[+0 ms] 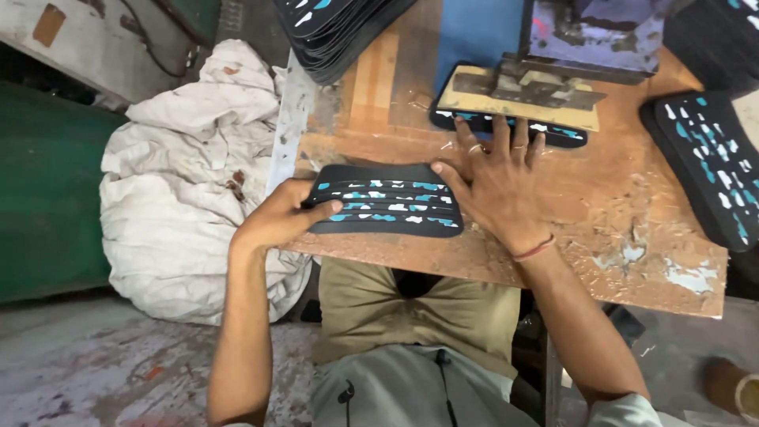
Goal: Stamping patterns onto material pieces using a manual press.
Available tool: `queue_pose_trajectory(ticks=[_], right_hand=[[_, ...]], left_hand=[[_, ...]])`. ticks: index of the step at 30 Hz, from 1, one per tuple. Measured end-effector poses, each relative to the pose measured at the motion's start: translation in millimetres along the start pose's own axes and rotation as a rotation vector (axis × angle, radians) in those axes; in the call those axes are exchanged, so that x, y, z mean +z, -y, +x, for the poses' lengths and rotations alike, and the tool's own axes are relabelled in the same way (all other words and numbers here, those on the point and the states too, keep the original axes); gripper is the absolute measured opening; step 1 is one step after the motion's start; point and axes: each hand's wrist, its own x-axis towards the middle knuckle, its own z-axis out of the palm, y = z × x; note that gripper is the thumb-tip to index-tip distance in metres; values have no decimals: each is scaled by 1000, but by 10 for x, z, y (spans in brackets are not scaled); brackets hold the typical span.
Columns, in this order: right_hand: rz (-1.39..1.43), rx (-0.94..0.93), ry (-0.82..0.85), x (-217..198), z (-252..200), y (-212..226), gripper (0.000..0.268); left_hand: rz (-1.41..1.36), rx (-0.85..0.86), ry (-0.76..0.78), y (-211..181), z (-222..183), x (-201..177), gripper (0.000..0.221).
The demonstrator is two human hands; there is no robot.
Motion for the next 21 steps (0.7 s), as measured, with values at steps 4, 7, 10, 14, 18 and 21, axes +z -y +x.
queue_pose_trajectory(ticks=[4, 7, 10, 14, 18, 21], right_hand=[[2, 71, 67, -33, 25, 57, 69], [3, -19, 1, -44, -122, -75, 69], [89, -69, 10, -161, -436, -138, 67], [136, -73, -27, -276, -906, -44, 67], [146, 3, -50, -323, -1110, 35, 62], [129, 29, -70, -316, -1128, 56, 59]], left_hand=[[-84, 41, 50, 7, 8, 20, 20], [10, 35, 34, 122, 17, -16, 18], [17, 43, 0, 64, 3, 42, 17], [-19, 100, -1, 28, -12, 67, 17], [6, 34, -60, 46, -18, 101, 18], [41, 46, -107, 41, -35, 136, 19]])
